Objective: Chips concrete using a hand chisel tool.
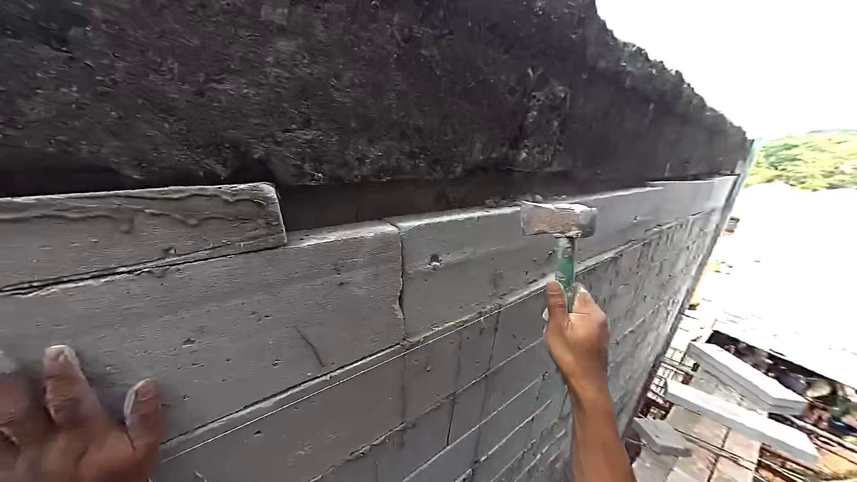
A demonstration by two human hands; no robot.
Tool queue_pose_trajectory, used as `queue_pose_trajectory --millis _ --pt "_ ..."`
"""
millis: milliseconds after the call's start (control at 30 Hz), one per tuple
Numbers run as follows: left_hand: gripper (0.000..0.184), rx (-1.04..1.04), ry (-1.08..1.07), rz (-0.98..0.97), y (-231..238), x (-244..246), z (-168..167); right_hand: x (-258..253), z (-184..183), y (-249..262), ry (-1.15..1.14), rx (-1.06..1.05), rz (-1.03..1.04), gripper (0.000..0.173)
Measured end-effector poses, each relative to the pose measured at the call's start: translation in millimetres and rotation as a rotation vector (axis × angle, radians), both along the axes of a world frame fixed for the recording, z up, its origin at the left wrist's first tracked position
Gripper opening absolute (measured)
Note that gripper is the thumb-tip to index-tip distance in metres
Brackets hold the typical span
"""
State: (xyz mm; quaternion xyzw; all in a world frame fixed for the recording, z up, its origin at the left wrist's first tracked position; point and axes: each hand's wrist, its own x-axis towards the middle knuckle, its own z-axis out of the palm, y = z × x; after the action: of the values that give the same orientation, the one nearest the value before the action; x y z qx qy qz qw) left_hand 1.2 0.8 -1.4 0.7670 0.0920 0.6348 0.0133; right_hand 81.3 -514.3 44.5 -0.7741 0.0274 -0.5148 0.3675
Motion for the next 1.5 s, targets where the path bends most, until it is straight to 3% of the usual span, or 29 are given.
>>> queue_pose_trajectory --millis 133,300,400,633,700,800,867,1067,1133,1267,1500 --pt "0.087 -0.037 0.021 0.007 8 0 -6 13 40 15 -0.232 -0.456 0.042 0.065" --pt "0.085 -0.065 0.028 0.01 10 1 -9 33 117 43 -0.465 -0.785 0.153 0.04" --pt "0.085 -0.079 0.03 0.01 14 5 -12 28 158 67 -0.602 -0.893 0.204 0.041" --pt "0.084 -0.066 0.005 0.012 13 6 -14 46 188 109 -0.995 -0.756 0.499 0.032" --pt "0.083 -0.06 0.005 0.011 13 7 -13 58 191 110 -0.855 -0.825 0.417 0.034" --pt "0.082 -0.062 0.019 0.014 13 6 -13 73 194 104 -0.449 -0.96 0.215 0.033" --pt "0.083 -0.059 0.022 0.019 13 5 -12 74 192 99 -0.453 -0.981 0.195 0.036" --pt "0.082 -0.062 -0.003 0.009 13 8 -13 65 194 110 -0.874 -0.838 0.408 0.026" --pt "0.083 -0.061 0.002 0.006 14 8 -14 74 197 98 -0.798 -0.881 0.376 0.034" --pt "0.083 -0.064 0.022 0.009 15 8 -15 76 204 72 -0.492 -1.022 0.122 0.04" --pt "0.081 -0.094 0.026 0.014 11 7 -15 73 207 75 -0.978 -0.87 0.436 0.038"
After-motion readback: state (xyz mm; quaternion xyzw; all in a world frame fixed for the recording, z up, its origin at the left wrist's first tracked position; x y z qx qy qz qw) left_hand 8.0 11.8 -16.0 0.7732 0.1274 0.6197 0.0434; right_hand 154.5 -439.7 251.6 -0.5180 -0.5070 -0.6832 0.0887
